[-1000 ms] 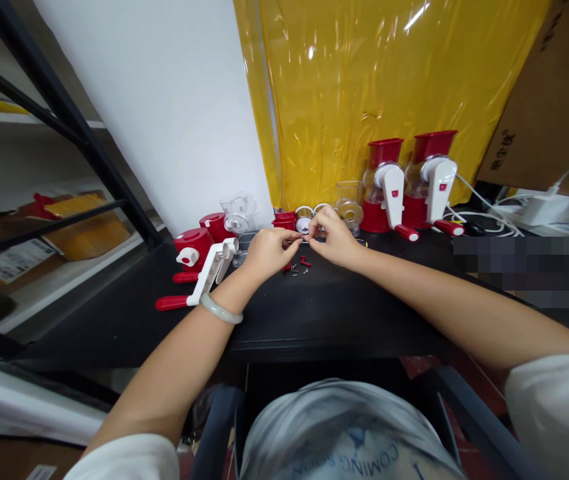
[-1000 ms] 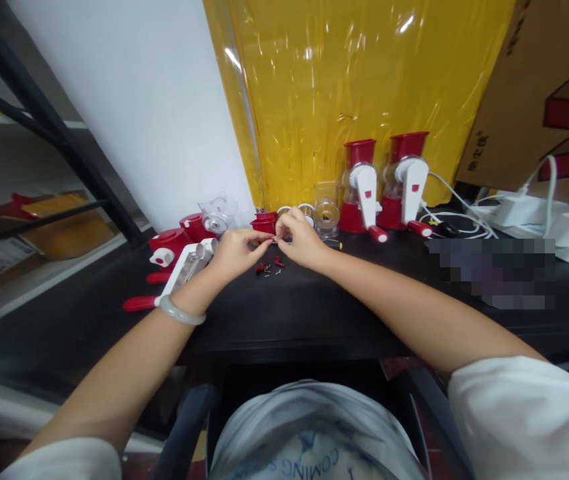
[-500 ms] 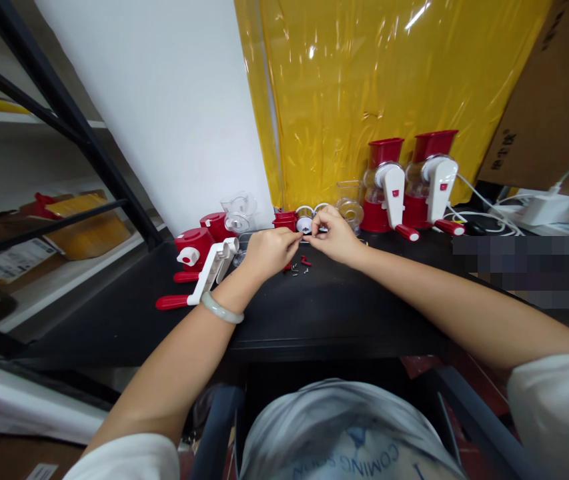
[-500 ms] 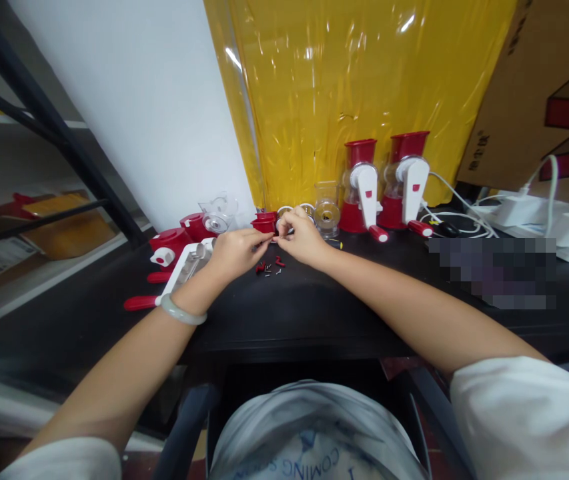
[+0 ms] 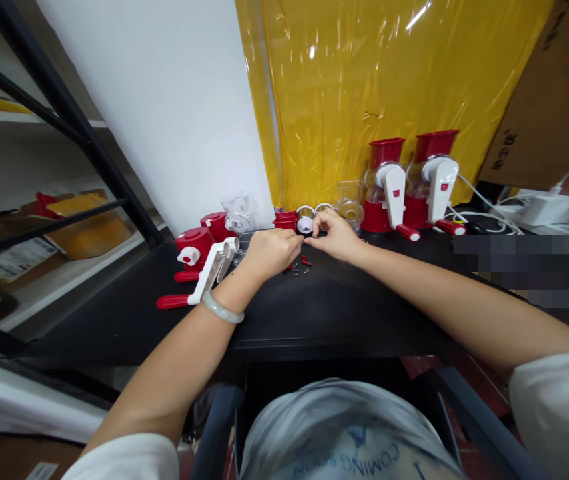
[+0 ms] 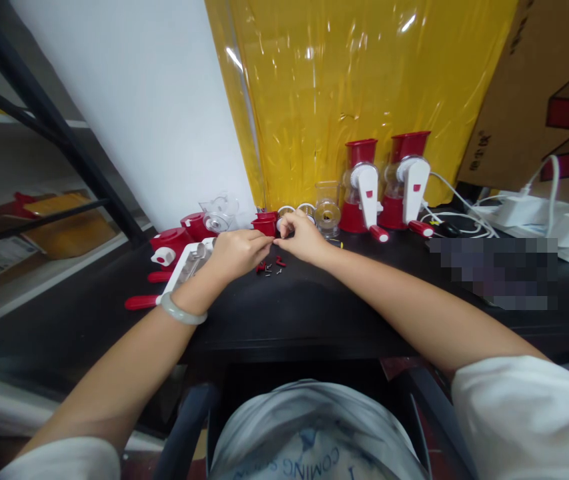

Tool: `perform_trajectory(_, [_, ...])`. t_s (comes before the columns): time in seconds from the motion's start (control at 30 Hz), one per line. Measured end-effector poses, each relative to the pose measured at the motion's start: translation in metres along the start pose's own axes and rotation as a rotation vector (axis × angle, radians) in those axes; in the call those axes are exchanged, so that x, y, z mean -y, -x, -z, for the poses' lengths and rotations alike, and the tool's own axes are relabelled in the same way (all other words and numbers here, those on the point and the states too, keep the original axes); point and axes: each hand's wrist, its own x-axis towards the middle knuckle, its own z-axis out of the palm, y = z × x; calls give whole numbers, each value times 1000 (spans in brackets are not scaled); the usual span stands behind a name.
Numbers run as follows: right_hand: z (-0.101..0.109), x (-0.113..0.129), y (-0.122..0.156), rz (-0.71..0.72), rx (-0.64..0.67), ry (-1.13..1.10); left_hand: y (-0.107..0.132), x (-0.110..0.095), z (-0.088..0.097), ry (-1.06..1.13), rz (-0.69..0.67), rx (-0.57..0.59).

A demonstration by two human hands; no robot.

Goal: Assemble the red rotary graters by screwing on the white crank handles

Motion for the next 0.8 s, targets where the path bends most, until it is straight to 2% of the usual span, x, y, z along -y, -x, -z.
perform_trajectory(0.2, [-5,-10,-1,-94,43,-160,-1,-2,-1,14,14,-2])
perform_trajectory(0.33, [-6,-12,0,-105,57,-197,-1,-3,-1,46,59,21])
perform_trajectory(0.63, [-3,-7,2,0,58,25,-2,-4,-1,98,95,118])
perform_trajectory(0.8, [-2,-2,4,44,78,53,-2,-5,-2,93,94,152])
